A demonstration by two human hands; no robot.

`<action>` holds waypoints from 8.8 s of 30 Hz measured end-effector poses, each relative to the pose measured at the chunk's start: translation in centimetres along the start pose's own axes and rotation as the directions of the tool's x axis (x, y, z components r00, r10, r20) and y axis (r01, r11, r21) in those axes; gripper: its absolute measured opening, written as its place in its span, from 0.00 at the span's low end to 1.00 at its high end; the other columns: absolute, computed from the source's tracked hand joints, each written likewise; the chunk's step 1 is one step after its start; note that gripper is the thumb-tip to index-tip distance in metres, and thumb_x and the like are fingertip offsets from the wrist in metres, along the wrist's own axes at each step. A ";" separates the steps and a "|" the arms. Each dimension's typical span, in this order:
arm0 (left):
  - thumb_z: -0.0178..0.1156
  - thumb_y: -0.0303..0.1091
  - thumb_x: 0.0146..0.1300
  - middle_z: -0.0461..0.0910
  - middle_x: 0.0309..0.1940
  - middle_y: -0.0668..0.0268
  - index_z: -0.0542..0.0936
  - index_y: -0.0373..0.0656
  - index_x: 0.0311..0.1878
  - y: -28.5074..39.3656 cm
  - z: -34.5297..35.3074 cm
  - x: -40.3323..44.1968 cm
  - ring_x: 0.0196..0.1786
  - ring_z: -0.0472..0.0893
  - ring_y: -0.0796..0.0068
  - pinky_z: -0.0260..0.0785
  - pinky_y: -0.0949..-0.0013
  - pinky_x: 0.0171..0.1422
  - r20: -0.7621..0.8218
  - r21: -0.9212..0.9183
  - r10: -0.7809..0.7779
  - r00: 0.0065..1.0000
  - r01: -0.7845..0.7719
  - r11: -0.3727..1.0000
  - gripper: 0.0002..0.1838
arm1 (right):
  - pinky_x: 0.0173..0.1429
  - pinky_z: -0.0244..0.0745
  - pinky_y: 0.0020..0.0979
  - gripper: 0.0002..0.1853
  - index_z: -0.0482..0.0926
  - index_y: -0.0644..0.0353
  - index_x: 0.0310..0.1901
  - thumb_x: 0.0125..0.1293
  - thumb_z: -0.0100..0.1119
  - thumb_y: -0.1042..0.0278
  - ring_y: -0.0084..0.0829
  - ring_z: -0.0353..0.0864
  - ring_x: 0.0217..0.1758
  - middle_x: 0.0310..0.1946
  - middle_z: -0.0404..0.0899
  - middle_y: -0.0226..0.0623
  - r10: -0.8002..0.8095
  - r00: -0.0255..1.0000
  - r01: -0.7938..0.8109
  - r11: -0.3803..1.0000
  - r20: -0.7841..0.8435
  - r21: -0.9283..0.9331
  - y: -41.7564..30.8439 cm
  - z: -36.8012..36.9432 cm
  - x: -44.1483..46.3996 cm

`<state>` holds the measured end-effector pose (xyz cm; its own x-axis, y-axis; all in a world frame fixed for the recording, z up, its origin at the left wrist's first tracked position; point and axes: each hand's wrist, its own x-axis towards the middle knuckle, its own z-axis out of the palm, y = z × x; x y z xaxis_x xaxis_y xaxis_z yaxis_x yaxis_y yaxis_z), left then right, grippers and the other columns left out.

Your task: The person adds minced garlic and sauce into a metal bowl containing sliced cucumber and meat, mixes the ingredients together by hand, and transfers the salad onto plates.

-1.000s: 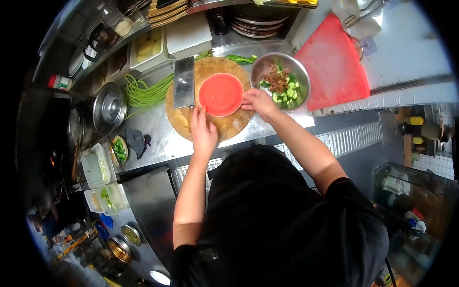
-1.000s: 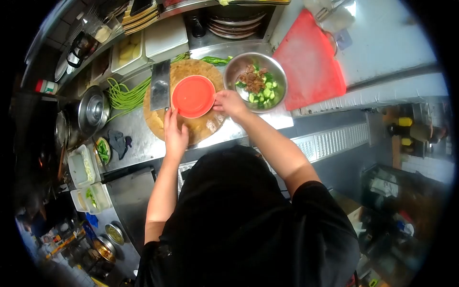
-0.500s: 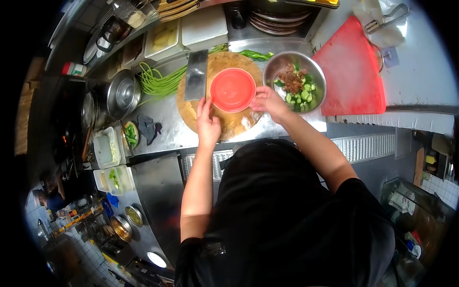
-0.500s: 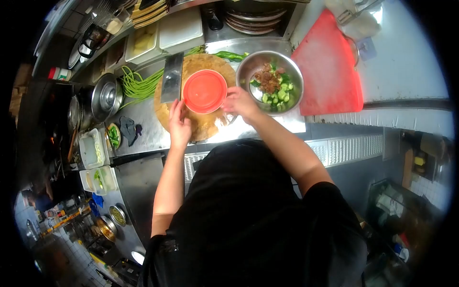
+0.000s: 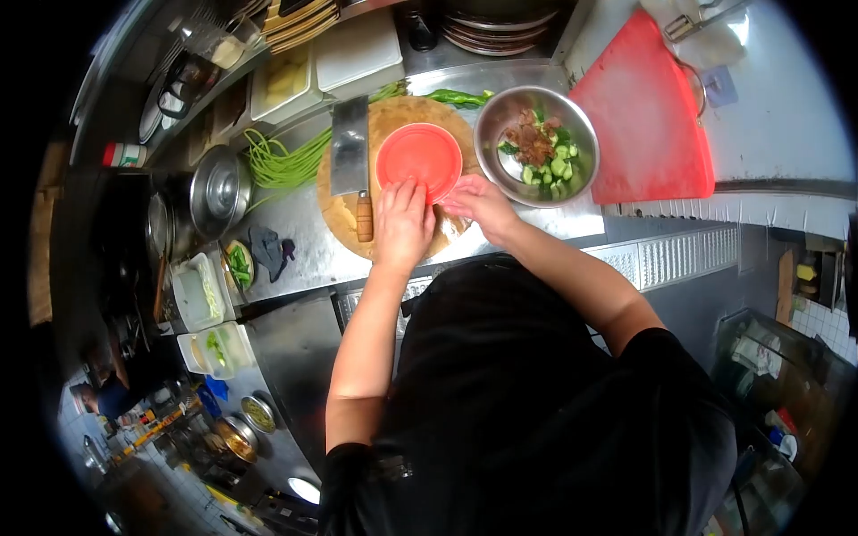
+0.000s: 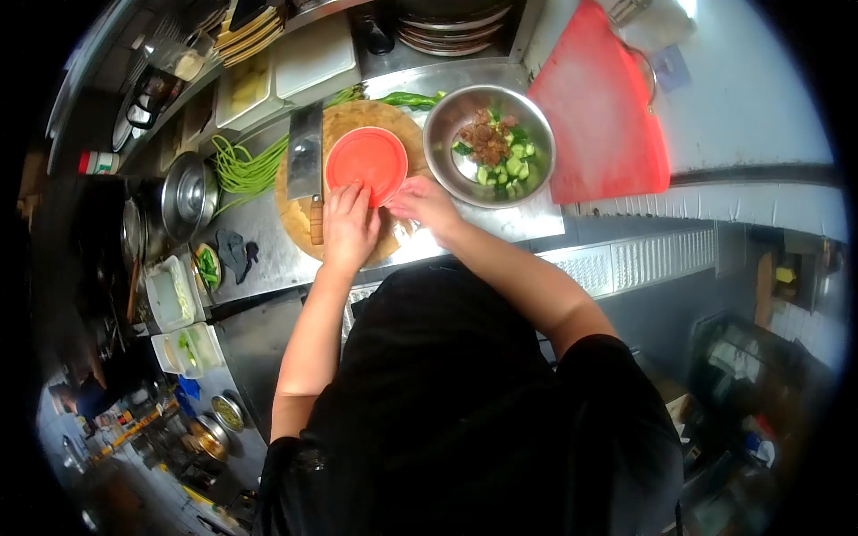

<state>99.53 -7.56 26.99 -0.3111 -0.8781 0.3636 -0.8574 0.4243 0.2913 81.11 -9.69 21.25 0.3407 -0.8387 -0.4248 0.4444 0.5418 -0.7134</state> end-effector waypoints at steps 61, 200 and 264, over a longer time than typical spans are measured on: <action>0.64 0.33 0.67 0.86 0.33 0.45 0.84 0.32 0.47 5.6 -2.2 9.2 0.37 0.87 0.48 0.77 0.53 0.44 0.096 -0.291 -0.330 0.939 0.344 0.893 0.13 | 0.38 0.81 0.26 0.10 0.77 0.64 0.39 0.68 0.67 0.69 0.24 0.85 0.34 0.34 0.84 0.37 -0.411 0.858 0.282 0.878 -0.307 -0.387 -5.5 -5.9 -5.2; 0.62 0.18 0.58 0.85 0.34 0.57 0.83 0.36 0.53 10.6 4.4 9.8 0.35 0.84 0.57 0.79 0.58 0.41 -0.015 -0.249 0.435 0.900 -0.424 0.870 0.18 | 0.55 0.78 0.37 0.11 0.79 0.64 0.34 0.61 0.73 0.69 0.44 0.83 0.55 0.53 0.83 0.49 -0.707 0.530 0.275 0.666 -0.469 -0.693 -8.7 -8.6 -14.8; 0.63 0.18 0.59 0.85 0.32 0.55 0.83 0.34 0.51 11.5 2.7 9.7 0.36 0.86 0.57 0.80 0.60 0.40 0.009 -0.307 0.411 0.912 -0.388 0.869 0.16 | 0.41 0.79 0.25 0.12 0.79 0.67 0.38 0.66 0.71 0.68 0.25 0.83 0.36 0.42 0.82 0.40 -0.371 0.606 0.283 0.927 -0.704 -0.246 -5.0 -11.4 -13.7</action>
<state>85.55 -11.79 31.51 -0.6392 -0.6283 0.4434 -0.4980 0.7776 0.3839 64.76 -1.57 24.25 -0.5419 -0.7472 -0.3848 0.3050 0.2518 -0.9185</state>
